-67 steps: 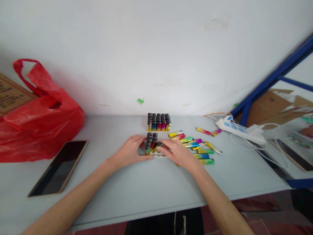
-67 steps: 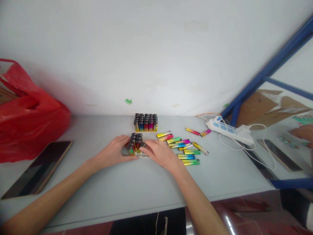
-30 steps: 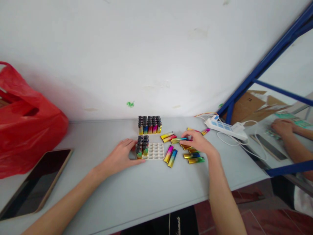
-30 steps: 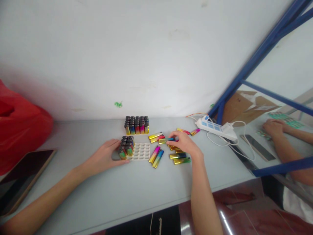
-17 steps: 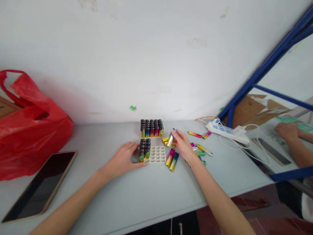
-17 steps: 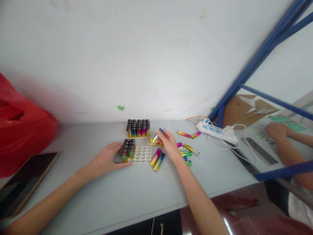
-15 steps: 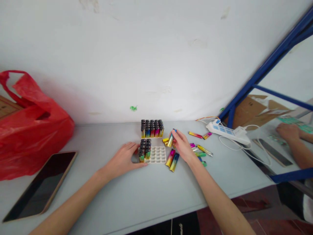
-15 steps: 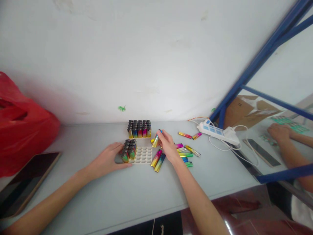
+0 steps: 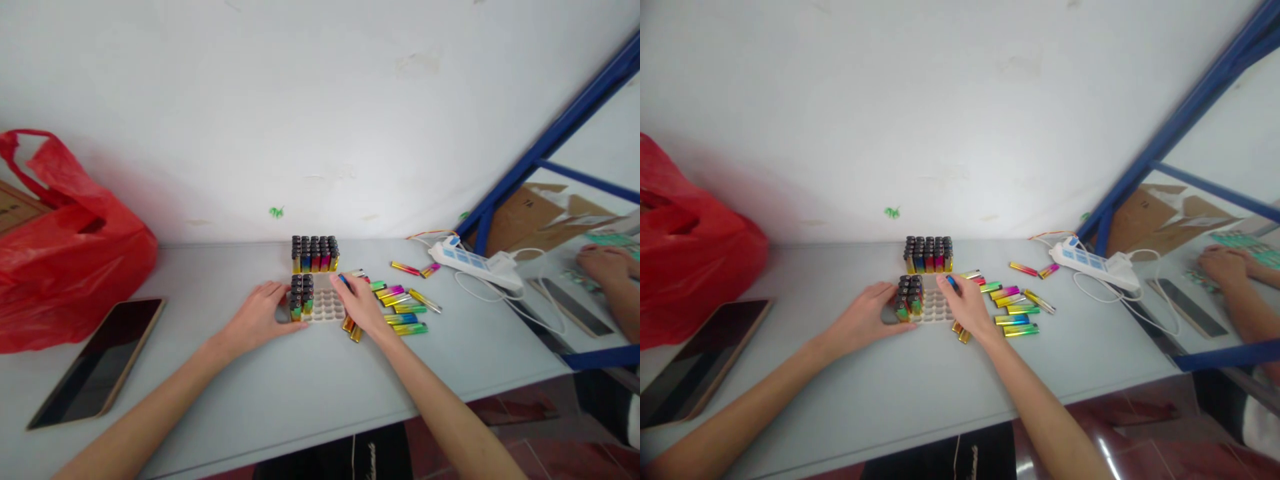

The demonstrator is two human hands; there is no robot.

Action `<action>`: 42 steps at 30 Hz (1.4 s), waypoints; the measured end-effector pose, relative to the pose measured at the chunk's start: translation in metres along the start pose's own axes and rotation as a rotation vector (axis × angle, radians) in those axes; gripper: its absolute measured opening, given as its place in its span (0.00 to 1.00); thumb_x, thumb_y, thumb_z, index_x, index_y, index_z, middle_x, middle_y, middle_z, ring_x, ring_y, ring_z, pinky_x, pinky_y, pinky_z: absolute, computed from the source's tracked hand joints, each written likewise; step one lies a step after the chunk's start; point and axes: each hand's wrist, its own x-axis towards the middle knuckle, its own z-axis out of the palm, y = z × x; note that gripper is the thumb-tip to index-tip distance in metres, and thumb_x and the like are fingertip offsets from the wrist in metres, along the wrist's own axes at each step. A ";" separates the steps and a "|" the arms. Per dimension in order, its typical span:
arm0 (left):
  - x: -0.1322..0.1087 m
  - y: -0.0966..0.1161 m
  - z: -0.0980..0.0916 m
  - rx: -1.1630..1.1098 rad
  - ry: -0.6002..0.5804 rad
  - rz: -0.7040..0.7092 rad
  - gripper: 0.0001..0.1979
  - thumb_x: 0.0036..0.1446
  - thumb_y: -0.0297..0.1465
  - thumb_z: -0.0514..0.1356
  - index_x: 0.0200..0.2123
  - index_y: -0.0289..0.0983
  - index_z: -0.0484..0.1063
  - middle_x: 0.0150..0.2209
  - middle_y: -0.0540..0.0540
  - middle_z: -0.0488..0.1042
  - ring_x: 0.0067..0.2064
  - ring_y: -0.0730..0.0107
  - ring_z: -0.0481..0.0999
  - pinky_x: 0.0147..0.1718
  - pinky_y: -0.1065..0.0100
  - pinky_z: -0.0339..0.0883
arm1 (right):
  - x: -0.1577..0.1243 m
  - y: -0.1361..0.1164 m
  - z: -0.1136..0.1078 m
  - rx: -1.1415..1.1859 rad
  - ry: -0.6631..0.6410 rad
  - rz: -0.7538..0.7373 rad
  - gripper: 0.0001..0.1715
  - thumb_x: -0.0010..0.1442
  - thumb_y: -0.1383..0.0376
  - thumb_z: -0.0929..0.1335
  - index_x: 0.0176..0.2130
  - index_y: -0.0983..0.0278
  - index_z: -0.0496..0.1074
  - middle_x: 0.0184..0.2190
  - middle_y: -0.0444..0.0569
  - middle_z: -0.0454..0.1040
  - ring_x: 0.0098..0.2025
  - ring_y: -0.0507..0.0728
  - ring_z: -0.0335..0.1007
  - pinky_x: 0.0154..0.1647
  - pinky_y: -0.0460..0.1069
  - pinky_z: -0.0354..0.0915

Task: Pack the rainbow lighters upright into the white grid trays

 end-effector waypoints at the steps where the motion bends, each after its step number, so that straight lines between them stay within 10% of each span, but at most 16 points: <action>1: 0.000 0.001 0.001 0.006 0.009 -0.010 0.31 0.53 0.61 0.70 0.39 0.40 0.74 0.38 0.42 0.80 0.42 0.49 0.79 0.47 0.51 0.74 | -0.001 0.000 0.002 -0.088 0.034 -0.042 0.35 0.70 0.38 0.64 0.25 0.59 0.58 0.21 0.40 0.57 0.26 0.52 0.53 0.27 0.49 0.51; 22: 0.000 -0.003 -0.010 -0.026 -0.086 0.050 0.24 0.57 0.55 0.69 0.38 0.41 0.74 0.40 0.43 0.80 0.45 0.51 0.79 0.48 0.55 0.73 | -0.007 -0.003 0.002 -0.244 0.138 -0.106 0.23 0.68 0.52 0.64 0.25 0.58 0.59 0.20 0.40 0.62 0.25 0.53 0.57 0.29 0.50 0.51; 33: 0.000 -0.008 -0.011 -0.034 -0.104 0.060 0.22 0.58 0.53 0.69 0.41 0.40 0.76 0.41 0.45 0.79 0.46 0.51 0.79 0.49 0.56 0.73 | -0.010 -0.008 -0.002 -0.279 -0.032 -0.254 0.17 0.78 0.52 0.62 0.41 0.59 0.69 0.35 0.46 0.76 0.37 0.57 0.71 0.40 0.50 0.62; 42: 0.000 -0.009 -0.009 -0.052 -0.099 0.060 0.24 0.59 0.54 0.69 0.43 0.40 0.77 0.42 0.42 0.79 0.45 0.51 0.79 0.49 0.55 0.73 | -0.016 -0.012 -0.007 -0.482 -0.191 -0.353 0.25 0.79 0.49 0.63 0.32 0.59 0.67 0.30 0.45 0.72 0.33 0.56 0.68 0.38 0.51 0.61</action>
